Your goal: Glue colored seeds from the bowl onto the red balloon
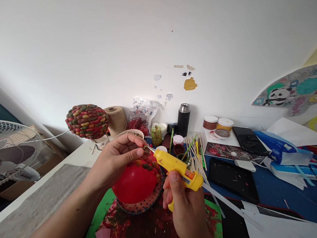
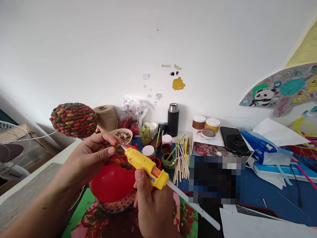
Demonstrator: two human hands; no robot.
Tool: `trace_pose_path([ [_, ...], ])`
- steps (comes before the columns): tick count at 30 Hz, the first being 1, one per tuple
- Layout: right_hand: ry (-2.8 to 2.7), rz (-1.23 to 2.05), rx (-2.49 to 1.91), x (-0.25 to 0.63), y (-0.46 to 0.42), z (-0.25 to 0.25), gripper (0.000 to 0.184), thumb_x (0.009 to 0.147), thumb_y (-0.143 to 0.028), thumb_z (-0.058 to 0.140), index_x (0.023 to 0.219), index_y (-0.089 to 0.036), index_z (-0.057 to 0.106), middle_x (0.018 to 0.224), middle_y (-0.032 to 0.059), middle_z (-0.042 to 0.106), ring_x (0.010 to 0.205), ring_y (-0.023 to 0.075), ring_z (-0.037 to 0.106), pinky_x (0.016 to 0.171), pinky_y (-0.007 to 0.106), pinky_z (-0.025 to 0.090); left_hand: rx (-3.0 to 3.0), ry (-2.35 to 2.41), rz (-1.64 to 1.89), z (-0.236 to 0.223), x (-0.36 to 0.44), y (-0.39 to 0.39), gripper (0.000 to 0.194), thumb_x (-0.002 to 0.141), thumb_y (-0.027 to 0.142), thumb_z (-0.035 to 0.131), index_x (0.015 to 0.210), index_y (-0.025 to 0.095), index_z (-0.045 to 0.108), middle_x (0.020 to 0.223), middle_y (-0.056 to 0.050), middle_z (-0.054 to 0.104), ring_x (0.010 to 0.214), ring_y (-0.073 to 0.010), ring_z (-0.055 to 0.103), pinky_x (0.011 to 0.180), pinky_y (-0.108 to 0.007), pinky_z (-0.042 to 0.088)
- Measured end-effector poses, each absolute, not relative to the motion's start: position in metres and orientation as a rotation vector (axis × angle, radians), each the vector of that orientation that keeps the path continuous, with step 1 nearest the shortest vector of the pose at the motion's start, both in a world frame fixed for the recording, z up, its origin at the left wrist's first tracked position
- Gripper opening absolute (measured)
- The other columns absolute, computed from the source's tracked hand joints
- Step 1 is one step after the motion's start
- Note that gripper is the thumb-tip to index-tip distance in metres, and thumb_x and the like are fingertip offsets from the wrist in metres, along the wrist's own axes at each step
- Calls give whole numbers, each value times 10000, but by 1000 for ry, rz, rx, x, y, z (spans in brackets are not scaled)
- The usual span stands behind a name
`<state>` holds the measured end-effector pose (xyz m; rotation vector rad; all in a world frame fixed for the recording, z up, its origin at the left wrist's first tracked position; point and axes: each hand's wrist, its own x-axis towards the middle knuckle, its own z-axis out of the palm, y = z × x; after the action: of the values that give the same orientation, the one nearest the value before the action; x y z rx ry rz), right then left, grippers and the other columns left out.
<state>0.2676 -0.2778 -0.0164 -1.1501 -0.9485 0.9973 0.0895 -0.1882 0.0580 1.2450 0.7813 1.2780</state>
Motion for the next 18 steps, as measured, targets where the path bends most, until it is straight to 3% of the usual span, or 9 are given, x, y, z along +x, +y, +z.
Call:
trace_pose_path([
  [18,-944,995,-1161,268,-278,-14,796,982,-982,651,692,-242,693,481,-6,584,456,183,613,513,303,471,1237,811,1278,59,88,-188,350,688,355,1170,829,193,894,911,-51,830,810,-165,802,741,-211,700],
])
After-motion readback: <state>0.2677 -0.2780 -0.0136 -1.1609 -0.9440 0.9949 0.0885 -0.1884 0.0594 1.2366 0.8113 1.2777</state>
